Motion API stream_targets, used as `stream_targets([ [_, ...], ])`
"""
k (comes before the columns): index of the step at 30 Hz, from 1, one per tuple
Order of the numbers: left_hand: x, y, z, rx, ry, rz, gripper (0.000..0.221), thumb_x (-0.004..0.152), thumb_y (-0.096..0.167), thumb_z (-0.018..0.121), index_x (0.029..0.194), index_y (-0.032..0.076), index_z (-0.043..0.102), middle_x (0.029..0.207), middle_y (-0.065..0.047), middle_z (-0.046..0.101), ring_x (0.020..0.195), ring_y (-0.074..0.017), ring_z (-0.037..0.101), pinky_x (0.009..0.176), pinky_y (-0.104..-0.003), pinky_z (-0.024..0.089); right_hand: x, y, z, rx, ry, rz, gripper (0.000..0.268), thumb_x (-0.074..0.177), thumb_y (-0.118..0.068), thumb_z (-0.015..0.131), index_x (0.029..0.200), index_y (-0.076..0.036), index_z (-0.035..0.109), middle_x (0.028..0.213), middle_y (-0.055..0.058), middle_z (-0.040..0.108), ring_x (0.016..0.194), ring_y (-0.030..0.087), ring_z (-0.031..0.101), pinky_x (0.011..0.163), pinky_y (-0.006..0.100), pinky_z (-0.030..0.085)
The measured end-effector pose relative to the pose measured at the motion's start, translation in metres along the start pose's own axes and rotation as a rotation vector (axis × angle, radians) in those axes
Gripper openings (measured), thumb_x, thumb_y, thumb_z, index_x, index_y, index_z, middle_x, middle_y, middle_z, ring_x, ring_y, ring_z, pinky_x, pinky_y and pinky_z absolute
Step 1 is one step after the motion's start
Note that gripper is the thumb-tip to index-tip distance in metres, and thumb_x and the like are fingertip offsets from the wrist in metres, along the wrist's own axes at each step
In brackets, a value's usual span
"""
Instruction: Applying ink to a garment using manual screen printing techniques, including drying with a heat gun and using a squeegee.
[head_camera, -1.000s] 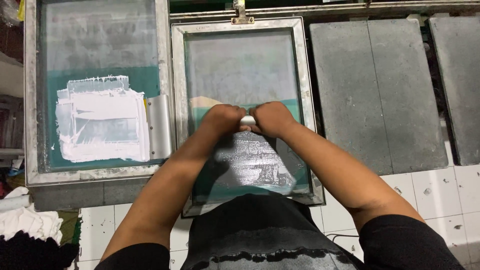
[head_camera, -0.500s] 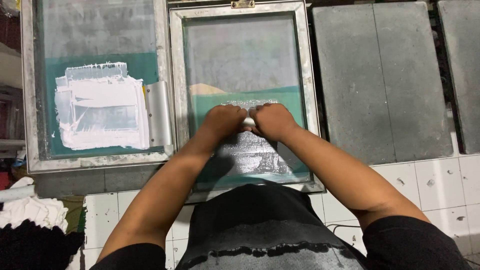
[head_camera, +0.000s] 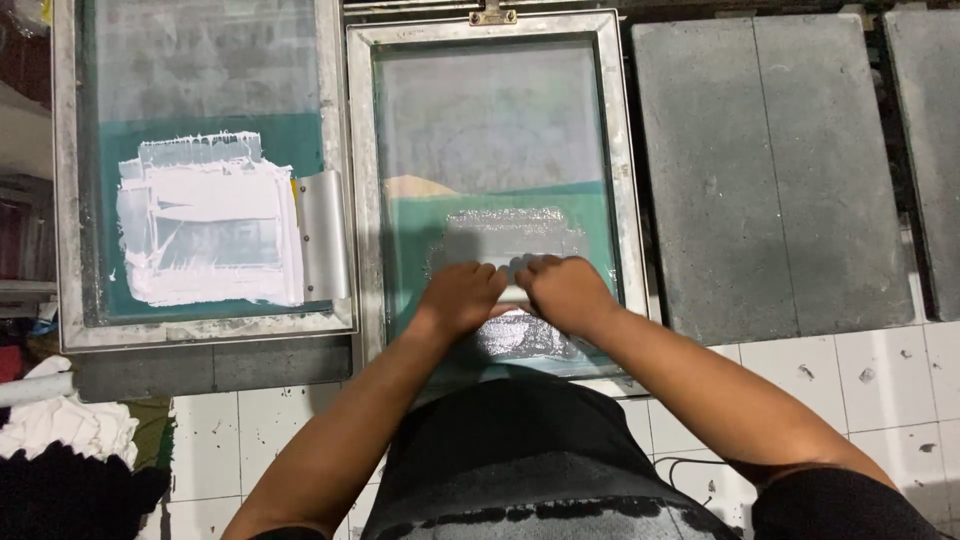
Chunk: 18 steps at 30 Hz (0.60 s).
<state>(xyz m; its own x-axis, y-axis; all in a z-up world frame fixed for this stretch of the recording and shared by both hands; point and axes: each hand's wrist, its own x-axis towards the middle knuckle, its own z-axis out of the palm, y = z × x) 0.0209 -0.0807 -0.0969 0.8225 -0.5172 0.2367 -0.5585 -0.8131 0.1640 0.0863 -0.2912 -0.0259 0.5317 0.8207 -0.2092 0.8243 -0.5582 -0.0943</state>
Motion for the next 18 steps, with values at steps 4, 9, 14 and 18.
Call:
stream_targets([
  [4, 0.040, -0.030, -0.046, -0.087, -0.121, -0.061, 0.041, 0.089, 0.046, 0.071, 0.110, 0.012, 0.063, 0.088, -0.008, 0.064, 0.082, -0.0348, 0.067, 0.070, -0.048, 0.053, 0.030, 0.017, -0.039, 0.015, -0.077, 0.063, 0.033, 0.089, -0.047, 0.070, 0.096, -0.015, 0.072, 0.096, 0.006, 0.072, 0.093, 0.028, 0.073, 0.070, 0.045, 0.059],
  [9, 0.063, -0.091, 0.020, 0.384, 0.335, -0.001, 0.048, 0.083, 0.065, 0.069, 0.083, 0.020, 0.054, 0.070, 0.002, 0.048, 0.060, -0.0189, 0.056, 0.053, -0.034, 0.049, 0.080, 0.050, -0.030, -0.082, 0.032, 0.049, 0.032, 0.085, -0.045, 0.074, 0.093, -0.014, 0.072, 0.087, 0.006, 0.072, 0.088, 0.029, 0.074, 0.071, 0.045, 0.060],
  [14, 0.066, -0.072, -0.020, 0.142, 0.080, -0.096, 0.042, 0.085, 0.056, 0.070, 0.092, 0.016, 0.058, 0.077, -0.001, 0.056, 0.073, -0.0232, 0.063, 0.064, -0.038, 0.053, 0.078, 0.047, -0.022, -0.043, 0.001, 0.063, 0.033, 0.084, -0.046, 0.073, 0.096, -0.015, 0.072, 0.092, 0.007, 0.074, 0.092, 0.030, 0.074, 0.074, 0.047, 0.061],
  [18, 0.037, -0.040, -0.024, -0.056, -0.059, -0.087, 0.038, 0.090, 0.047, 0.069, 0.102, 0.012, 0.062, 0.086, -0.009, 0.062, 0.083, -0.0338, 0.068, 0.071, -0.048, 0.054, 0.048, 0.020, -0.013, -0.045, -0.001, 0.049, 0.031, 0.088, -0.041, 0.071, 0.100, -0.012, 0.072, 0.098, 0.010, 0.074, 0.096, 0.031, 0.073, 0.077, 0.045, 0.060],
])
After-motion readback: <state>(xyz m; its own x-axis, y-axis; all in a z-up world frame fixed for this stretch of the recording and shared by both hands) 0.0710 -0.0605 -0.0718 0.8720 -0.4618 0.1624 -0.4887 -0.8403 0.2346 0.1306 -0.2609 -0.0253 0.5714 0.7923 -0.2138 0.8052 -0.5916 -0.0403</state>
